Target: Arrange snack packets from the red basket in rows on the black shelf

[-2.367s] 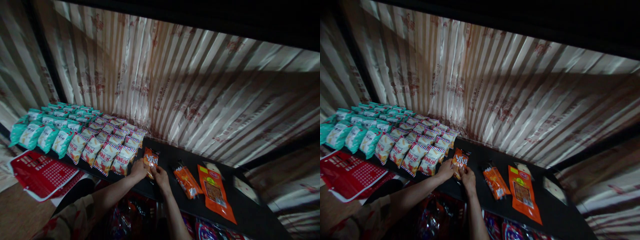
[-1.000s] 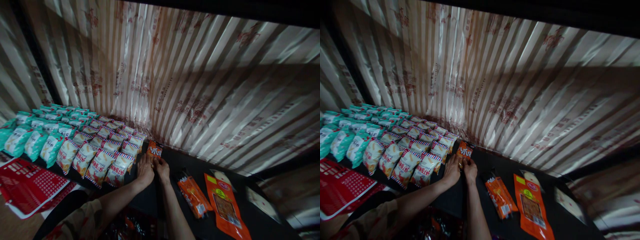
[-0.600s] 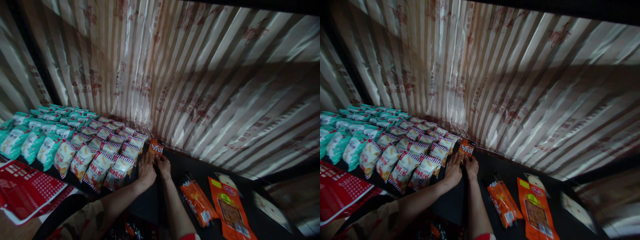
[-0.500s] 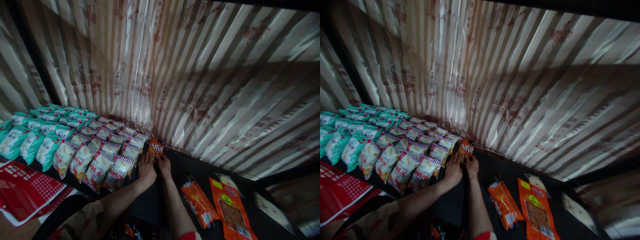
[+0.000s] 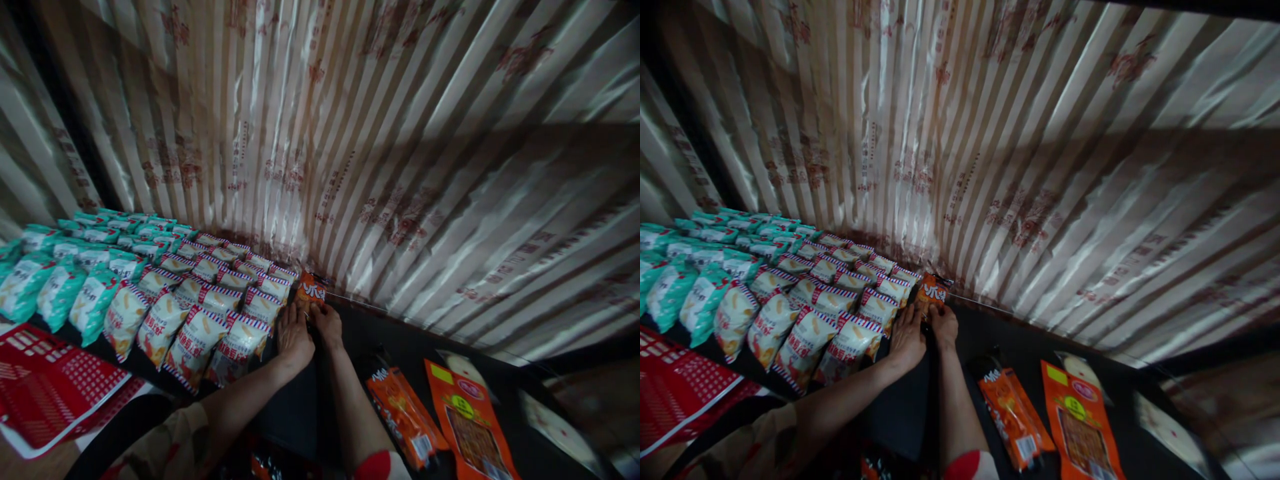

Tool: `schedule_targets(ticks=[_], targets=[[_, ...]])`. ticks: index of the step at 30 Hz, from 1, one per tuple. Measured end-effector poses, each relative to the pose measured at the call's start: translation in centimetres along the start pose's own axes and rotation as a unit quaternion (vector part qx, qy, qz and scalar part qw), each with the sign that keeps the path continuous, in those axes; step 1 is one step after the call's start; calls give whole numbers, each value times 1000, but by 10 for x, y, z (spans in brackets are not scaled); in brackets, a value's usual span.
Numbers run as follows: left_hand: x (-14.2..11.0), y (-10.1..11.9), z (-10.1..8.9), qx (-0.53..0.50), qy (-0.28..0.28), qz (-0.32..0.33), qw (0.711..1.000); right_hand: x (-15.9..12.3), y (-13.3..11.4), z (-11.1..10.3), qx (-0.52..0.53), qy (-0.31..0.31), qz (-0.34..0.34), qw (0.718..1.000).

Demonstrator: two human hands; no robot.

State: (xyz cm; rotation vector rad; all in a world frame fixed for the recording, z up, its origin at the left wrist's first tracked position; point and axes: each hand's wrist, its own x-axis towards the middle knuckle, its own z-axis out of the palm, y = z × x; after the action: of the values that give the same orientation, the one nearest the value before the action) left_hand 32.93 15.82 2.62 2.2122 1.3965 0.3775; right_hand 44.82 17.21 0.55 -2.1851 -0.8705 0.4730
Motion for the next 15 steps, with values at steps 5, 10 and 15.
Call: schedule_targets(ticks=[5, 10, 15], targets=[[1, -2, 1, -7, 4, -6, 1000, 5, -4, 0, -8, -10, -9, 1000], [2, -3, 2, -10, 11, -2, 1000, 4, -2, 4, -16, 14, 5, 1000], [2, -2, 1, -10, 2, -6, 1000, -7, 3, 9, 9, 29, -23, 999]])
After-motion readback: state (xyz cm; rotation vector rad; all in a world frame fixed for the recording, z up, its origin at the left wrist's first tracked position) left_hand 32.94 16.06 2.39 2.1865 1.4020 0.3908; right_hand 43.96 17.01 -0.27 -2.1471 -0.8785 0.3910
